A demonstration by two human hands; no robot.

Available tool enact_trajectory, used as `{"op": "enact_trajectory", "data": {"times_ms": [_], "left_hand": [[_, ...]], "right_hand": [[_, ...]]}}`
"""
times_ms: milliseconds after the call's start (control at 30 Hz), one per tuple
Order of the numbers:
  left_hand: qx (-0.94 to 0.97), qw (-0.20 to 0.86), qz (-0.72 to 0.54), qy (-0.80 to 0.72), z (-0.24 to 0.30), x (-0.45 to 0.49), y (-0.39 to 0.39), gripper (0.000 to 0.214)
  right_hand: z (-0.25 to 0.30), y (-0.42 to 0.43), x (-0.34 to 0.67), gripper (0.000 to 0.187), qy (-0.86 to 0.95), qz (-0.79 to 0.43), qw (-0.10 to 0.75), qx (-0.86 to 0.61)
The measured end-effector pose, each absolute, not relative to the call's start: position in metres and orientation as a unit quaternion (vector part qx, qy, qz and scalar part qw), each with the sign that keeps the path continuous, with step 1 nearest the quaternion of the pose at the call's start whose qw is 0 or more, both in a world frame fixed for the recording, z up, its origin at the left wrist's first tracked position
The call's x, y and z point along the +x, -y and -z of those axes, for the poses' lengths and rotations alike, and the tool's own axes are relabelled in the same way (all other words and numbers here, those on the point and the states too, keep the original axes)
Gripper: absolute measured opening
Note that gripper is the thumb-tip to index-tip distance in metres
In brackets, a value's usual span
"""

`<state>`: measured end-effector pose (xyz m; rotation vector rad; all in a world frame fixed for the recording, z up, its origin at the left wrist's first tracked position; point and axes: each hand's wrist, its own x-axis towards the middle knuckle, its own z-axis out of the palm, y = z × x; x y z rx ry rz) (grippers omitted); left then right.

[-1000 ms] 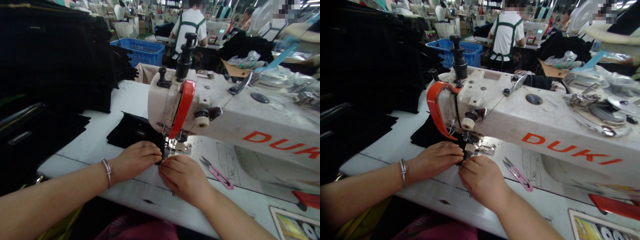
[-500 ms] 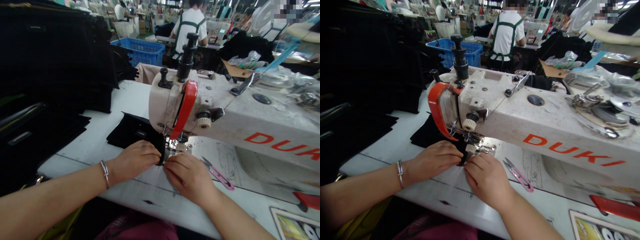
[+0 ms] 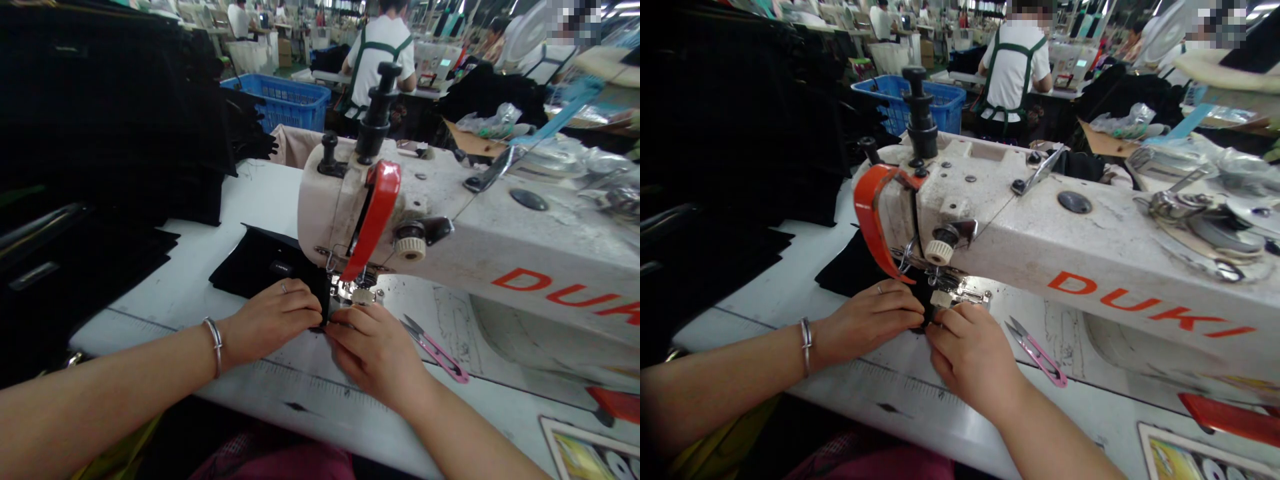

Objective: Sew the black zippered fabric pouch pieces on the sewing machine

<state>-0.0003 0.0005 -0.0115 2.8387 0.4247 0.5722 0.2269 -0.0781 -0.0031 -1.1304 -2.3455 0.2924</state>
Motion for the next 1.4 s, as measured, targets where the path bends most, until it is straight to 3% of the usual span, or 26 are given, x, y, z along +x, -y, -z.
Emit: {"op": "enact_trajectory", "data": {"times_ms": [300,533,733,1400], "left_hand": [[0.97,0.083,-0.195,-0.115,0.014,-0.005,-0.008,0.017],[0.97,0.052,-0.206,-0.116,0.011,0.0,-0.025,0.018],[0.955,0.103,-0.219,-0.171,0.01,0.009,-0.041,0.019],[0.953,0.093,-0.145,-0.249,0.009,0.014,-0.068,0.028]], "right_hand": [[0.001,0.08,0.224,0.034,0.865,-0.109,0.251,-0.422],[0.003,0.077,0.221,0.033,0.853,-0.091,0.258,-0.444],[0.005,0.074,0.218,0.038,0.841,-0.075,0.239,-0.48],[0.007,0.074,0.218,0.039,0.842,-0.082,0.218,-0.487]]}}
